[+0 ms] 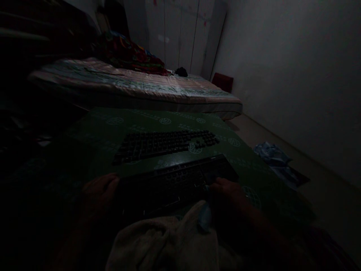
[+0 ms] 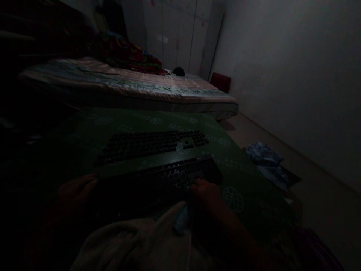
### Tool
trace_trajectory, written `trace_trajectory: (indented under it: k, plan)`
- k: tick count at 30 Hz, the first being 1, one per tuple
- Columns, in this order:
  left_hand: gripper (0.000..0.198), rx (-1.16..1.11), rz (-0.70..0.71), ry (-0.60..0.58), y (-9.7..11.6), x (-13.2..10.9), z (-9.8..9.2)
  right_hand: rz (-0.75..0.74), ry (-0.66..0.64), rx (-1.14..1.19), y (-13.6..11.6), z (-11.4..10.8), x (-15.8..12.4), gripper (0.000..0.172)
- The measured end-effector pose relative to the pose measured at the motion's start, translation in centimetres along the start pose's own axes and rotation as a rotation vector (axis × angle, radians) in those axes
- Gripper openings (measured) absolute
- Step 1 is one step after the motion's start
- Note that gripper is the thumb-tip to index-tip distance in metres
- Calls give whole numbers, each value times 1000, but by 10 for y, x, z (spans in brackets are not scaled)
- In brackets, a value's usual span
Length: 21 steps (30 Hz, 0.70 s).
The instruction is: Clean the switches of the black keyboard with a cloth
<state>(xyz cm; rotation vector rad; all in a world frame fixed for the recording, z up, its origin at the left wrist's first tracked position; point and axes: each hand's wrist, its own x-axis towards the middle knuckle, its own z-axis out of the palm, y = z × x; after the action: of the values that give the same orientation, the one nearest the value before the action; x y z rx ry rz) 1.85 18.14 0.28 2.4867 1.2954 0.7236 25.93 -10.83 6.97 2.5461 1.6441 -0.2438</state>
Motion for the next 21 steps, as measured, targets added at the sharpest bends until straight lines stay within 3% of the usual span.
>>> trace_trajectory:
  k: [7, 15, 19, 21]
  plan:
    - [37, -67, -42, -12, 1, 1, 0, 48, 66, 36, -9, 4, -9, 26]
    - [36, -59, 50, 43, 2, -4, 0, 149, 92, 106, -8, 5, -35, 24]
    - [35, -38, 95, 61, 4, -7, -3, 193, 99, 114, -14, 25, -61, 24]
    - [33, -22, 101, 87, 6, -9, -5, 129, 121, 153, -23, 39, -70, 29]
